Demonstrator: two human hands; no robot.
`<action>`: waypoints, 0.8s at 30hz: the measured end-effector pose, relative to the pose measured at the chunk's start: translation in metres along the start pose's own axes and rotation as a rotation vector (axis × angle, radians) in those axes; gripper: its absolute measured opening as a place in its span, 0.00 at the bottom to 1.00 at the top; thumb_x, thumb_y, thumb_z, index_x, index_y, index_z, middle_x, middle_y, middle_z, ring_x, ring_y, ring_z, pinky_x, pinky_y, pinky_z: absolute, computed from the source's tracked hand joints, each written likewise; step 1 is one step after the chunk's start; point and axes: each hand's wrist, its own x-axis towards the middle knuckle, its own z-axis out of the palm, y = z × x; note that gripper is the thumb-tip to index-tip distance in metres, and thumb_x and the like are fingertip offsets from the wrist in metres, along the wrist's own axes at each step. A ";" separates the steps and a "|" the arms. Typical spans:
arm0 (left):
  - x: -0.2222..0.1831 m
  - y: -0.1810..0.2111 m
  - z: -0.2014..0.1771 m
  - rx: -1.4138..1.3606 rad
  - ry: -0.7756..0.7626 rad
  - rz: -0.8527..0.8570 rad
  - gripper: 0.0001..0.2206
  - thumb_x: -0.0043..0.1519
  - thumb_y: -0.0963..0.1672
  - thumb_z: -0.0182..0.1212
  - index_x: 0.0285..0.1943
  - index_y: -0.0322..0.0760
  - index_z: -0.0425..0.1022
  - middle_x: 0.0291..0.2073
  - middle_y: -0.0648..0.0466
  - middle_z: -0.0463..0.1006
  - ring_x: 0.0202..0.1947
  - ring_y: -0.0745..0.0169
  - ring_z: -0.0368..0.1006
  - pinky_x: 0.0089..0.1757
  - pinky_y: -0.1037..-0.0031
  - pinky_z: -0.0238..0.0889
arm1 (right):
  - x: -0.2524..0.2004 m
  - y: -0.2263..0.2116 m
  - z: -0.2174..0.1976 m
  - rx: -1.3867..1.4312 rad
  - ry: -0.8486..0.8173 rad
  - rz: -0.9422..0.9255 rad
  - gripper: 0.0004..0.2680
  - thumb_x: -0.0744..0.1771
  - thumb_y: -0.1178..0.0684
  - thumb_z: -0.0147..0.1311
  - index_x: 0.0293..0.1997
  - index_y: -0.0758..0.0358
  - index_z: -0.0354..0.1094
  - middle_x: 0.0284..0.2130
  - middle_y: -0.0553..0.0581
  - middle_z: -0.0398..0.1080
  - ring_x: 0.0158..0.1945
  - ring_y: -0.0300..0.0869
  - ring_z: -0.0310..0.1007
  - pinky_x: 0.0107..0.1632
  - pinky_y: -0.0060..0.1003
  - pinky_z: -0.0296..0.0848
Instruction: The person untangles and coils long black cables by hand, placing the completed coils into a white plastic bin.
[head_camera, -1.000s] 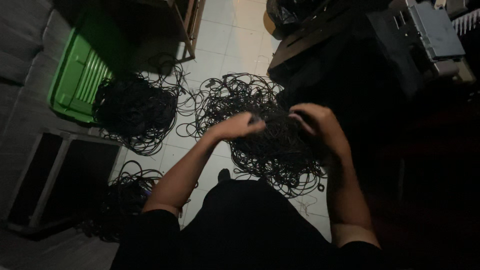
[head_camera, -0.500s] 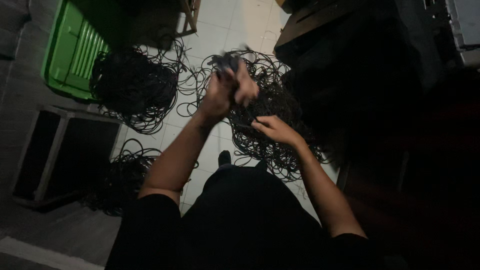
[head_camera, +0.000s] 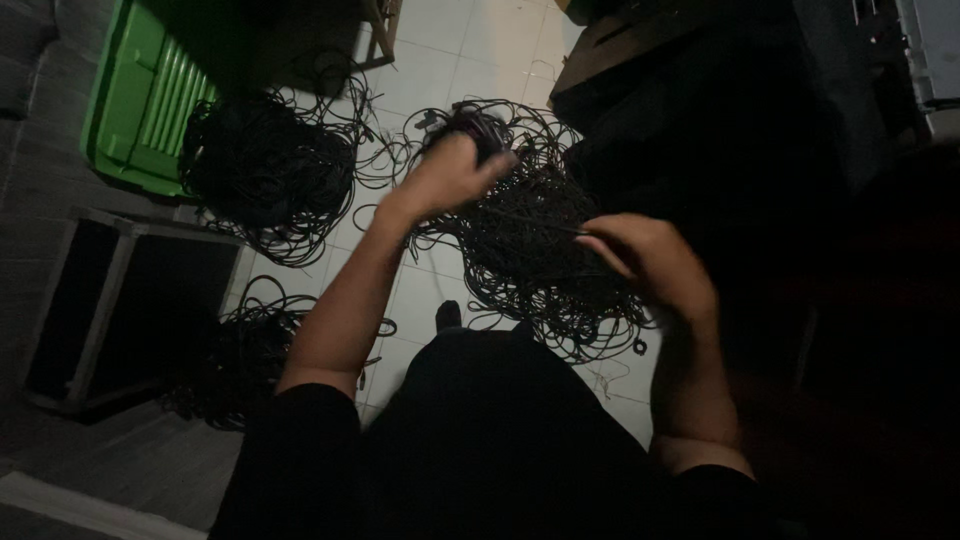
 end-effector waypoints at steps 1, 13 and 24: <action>-0.003 0.006 0.011 -0.072 -0.096 0.074 0.24 0.68 0.58 0.48 0.32 0.40 0.73 0.20 0.56 0.73 0.19 0.68 0.69 0.25 0.74 0.64 | -0.002 -0.001 -0.011 -0.016 0.095 -0.063 0.07 0.67 0.56 0.62 0.48 0.64 0.76 0.40 0.60 0.78 0.41 0.45 0.80 0.43 0.36 0.78; -0.057 0.049 0.045 -1.159 -0.706 0.521 0.15 0.68 0.53 0.53 0.40 0.42 0.68 0.19 0.64 0.67 0.19 0.70 0.66 0.34 0.69 0.70 | 0.039 0.156 0.109 0.581 -0.108 0.044 0.07 0.71 0.56 0.51 0.41 0.70 0.74 0.34 0.54 0.75 0.39 0.38 0.72 0.44 0.34 0.73; -0.040 0.017 -0.033 -1.301 0.312 0.715 0.18 0.75 0.57 0.43 0.42 0.44 0.60 0.19 0.61 0.62 0.22 0.67 0.63 0.39 0.71 0.64 | 0.016 0.069 0.154 0.489 -0.496 0.314 0.12 0.71 0.45 0.47 0.46 0.62 0.73 0.28 0.51 0.72 0.32 0.38 0.69 0.36 0.34 0.69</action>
